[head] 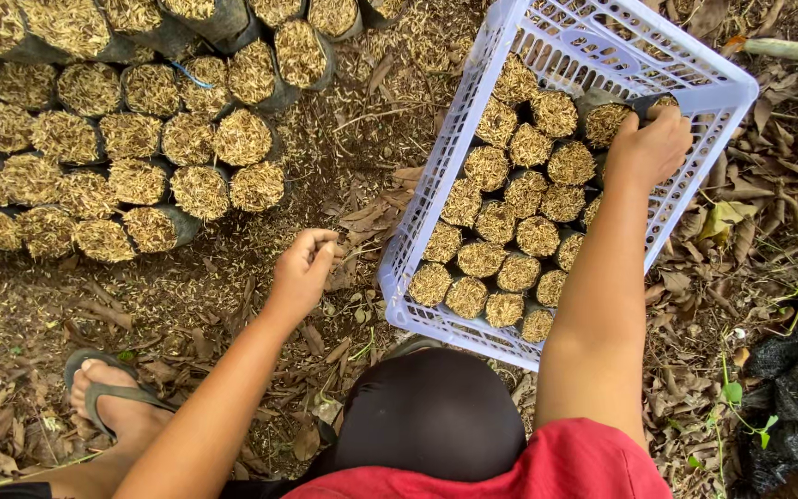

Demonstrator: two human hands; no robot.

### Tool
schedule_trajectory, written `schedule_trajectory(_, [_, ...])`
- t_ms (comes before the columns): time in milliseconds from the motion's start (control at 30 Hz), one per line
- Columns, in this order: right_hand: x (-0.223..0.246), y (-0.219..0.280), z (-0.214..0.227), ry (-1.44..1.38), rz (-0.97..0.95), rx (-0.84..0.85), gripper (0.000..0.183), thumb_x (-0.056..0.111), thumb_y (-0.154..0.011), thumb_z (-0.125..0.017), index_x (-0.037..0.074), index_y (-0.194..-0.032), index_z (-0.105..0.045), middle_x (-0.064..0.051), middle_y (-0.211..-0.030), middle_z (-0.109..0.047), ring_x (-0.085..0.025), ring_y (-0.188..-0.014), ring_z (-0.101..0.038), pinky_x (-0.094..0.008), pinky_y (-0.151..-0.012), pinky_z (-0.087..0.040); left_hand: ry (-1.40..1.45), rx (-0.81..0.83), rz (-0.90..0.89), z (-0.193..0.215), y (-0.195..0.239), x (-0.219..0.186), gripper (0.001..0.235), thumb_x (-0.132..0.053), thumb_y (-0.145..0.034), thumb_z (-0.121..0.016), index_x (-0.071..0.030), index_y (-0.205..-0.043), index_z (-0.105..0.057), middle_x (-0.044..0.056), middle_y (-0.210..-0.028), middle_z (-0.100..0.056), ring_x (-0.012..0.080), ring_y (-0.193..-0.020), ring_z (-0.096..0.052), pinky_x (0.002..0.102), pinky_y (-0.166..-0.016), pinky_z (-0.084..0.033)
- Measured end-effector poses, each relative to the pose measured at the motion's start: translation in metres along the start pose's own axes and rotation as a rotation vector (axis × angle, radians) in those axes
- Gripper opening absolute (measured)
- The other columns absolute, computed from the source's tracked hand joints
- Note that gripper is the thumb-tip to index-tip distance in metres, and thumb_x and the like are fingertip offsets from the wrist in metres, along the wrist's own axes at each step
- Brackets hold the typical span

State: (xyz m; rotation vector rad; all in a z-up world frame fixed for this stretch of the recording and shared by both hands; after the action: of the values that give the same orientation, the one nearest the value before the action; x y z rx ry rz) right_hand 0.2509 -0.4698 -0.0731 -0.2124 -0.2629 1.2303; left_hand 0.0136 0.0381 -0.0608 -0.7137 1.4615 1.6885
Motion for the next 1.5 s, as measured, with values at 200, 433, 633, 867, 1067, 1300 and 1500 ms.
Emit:
schedule_trajectory(200, [-0.021,-0.009,-0.023,0.083,0.244,-0.119,0.014,0.005,-0.08,-0.079,0.011,-0.091,-0.074,-0.011,-0.095,-0.07,-0.035,-0.091,-0.062,-0.05,-0.082,-0.047,0.054,-0.012,-0.038,-0.004,0.0,0.001,0.025,-0.017,-0.103,-0.054,-0.003,-0.122,-0.062,0.008,-0.105,-0.075,0.0133,-0.095,-0.071,0.029,-0.08,-0.057])
schedule_trajectory(433, [0.013,-0.005,0.106,-0.044,0.444,-0.094,0.018,-0.001,-0.089,-0.069,0.008,-0.105,-0.071,-0.008,-0.111,-0.07,-0.029,-0.106,-0.064,-0.044,-0.094,-0.046,0.023,-0.037,-0.057,-0.004,-0.004,-0.002,0.025,-0.017,-0.101,-0.058,-0.005,-0.122,-0.063,0.009,-0.104,-0.074,0.0173,-0.091,-0.071,0.032,-0.077,-0.057])
schedule_trajectory(633, [0.173,0.051,0.214,-0.17,0.89,0.101,0.013,0.0,-0.094,-0.074,0.006,-0.105,-0.071,-0.011,-0.109,-0.068,-0.031,-0.105,-0.063,-0.042,-0.093,-0.047,-0.073,-0.204,-0.337,-0.003,0.003,-0.039,0.052,-0.013,-0.097,-0.065,-0.003,-0.142,-0.043,0.012,-0.125,-0.062,0.0189,-0.101,-0.069,0.031,-0.081,-0.061])
schedule_trajectory(867, [0.376,0.153,0.132,-0.303,1.348,0.339,0.01,0.003,-0.083,-0.072,0.007,-0.092,-0.071,-0.005,-0.086,-0.065,-0.021,-0.075,-0.065,-0.038,-0.065,-0.051,0.059,-0.26,-0.272,-0.008,0.009,-0.015,0.06,-0.01,-0.095,-0.071,0.001,-0.145,-0.039,0.016,-0.132,-0.058,0.0228,-0.11,-0.069,0.034,-0.088,-0.062])
schedule_trajectory(1067, [0.418,0.196,0.062,-0.053,1.521,0.392,0.016,0.006,-0.082,-0.073,0.009,-0.097,-0.07,-0.004,-0.089,-0.063,-0.01,-0.063,-0.06,-0.025,-0.045,-0.049,0.347,-0.305,-0.055,-0.022,-0.03,0.031,0.066,-0.016,-0.096,-0.064,0.005,-0.148,-0.029,0.02,-0.135,-0.059,0.0234,-0.112,-0.067,0.034,-0.087,-0.06])
schedule_trajectory(1300, [0.411,0.189,0.072,-0.433,1.308,0.462,0.015,0.016,-0.088,-0.078,0.008,-0.097,-0.069,-0.007,-0.094,-0.067,-0.021,-0.074,-0.066,-0.035,-0.06,-0.055,0.568,-0.496,0.224,-0.034,-0.064,0.04,0.069,-0.034,-0.098,-0.067,0.009,-0.139,-0.032,0.022,-0.119,-0.062,0.0257,-0.105,-0.067,0.035,-0.078,-0.059])
schedule_trajectory(1500, [0.387,0.153,0.068,-0.327,0.72,0.957,0.034,0.029,-0.089,-0.084,0.001,-0.096,-0.066,-0.013,-0.088,-0.071,-0.026,-0.079,-0.071,-0.041,-0.072,-0.056,0.721,-0.477,0.333,-0.024,-0.074,0.035,0.051,-0.038,-0.095,-0.061,0.001,-0.119,-0.042,0.013,-0.105,-0.066,0.0226,-0.096,-0.074,0.037,-0.072,-0.059])
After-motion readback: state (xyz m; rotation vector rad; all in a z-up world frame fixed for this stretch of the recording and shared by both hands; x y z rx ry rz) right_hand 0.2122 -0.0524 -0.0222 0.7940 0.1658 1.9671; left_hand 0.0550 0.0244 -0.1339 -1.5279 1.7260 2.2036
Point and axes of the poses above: each hand's wrist, its own y-axis away from the middle knuckle, its own z-axis out of the back of the hand, x = y × z, the point moved 4 cm from there along -y, towards the middle knuckle
